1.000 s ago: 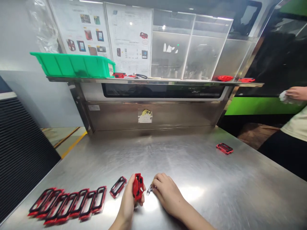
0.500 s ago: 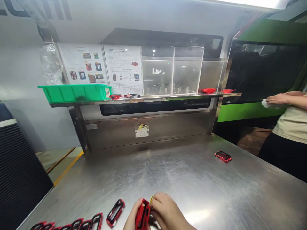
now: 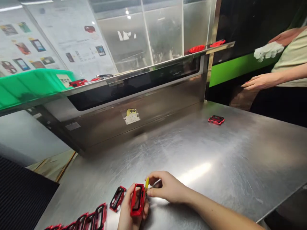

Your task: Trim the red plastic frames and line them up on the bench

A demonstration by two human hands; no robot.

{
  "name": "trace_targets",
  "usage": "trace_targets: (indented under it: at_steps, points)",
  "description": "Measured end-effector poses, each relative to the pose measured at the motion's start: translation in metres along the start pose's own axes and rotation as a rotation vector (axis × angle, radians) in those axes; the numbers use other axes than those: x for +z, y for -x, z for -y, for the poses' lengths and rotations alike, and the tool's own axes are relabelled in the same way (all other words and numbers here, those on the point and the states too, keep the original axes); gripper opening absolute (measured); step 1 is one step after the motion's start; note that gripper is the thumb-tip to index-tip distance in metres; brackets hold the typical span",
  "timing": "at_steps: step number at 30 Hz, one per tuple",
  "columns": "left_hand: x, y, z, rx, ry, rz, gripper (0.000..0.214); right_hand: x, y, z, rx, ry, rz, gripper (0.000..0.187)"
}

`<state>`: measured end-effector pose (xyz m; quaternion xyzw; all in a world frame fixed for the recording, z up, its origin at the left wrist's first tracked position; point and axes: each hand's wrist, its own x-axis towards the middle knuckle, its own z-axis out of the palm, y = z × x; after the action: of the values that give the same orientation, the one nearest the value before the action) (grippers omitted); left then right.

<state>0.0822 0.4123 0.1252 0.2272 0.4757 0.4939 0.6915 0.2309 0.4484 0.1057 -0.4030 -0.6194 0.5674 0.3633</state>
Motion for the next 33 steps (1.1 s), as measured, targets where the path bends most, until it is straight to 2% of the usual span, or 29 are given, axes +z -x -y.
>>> trace_targets:
  at_steps: [3, 11, 16, 18, 20, 24, 28, 33]
  points:
    - [0.002, 0.002, -0.002, -0.035, -0.014, -0.018, 0.030, -0.001, 0.001, 0.004, 0.029, -0.065, -0.014, 0.042]
    - [0.009, 0.006, -0.005, -0.045, 0.048, -0.053, 0.022, -0.003, 0.003, 0.009, 0.020, -0.050, -0.032, 0.039]
    - [0.014, 0.006, -0.007, 0.018, 0.010, -0.078, 0.025, -0.002, 0.003, 0.016, 0.003, -0.120, -0.212, 0.030]
    - [0.013, 0.003, -0.005, 0.070, -0.034, -0.098, 0.031, -0.003, 0.004, 0.020, -0.031, -0.178, -0.293, 0.025]
    - [0.010, 0.000, -0.002, 0.097, -0.094, -0.100, 0.039, -0.005, 0.006, 0.023, -0.084, -0.247, -0.321, 0.023]
    - [0.005, -0.003, 0.006, 0.131, -0.211, -0.132, 0.052, -0.003, 0.010, 0.023, -0.190, -0.280, -0.265, 0.026]
    - [0.003, -0.003, 0.010, 0.127, -0.248, -0.214, 0.060, 0.002, 0.015, 0.019, -0.300, -0.161, -0.191, 0.030]
    - [0.002, -0.002, 0.011, 0.100, -0.285, -0.200, 0.063, 0.002, 0.019, 0.020, -0.389, -0.002, -0.091, 0.028]
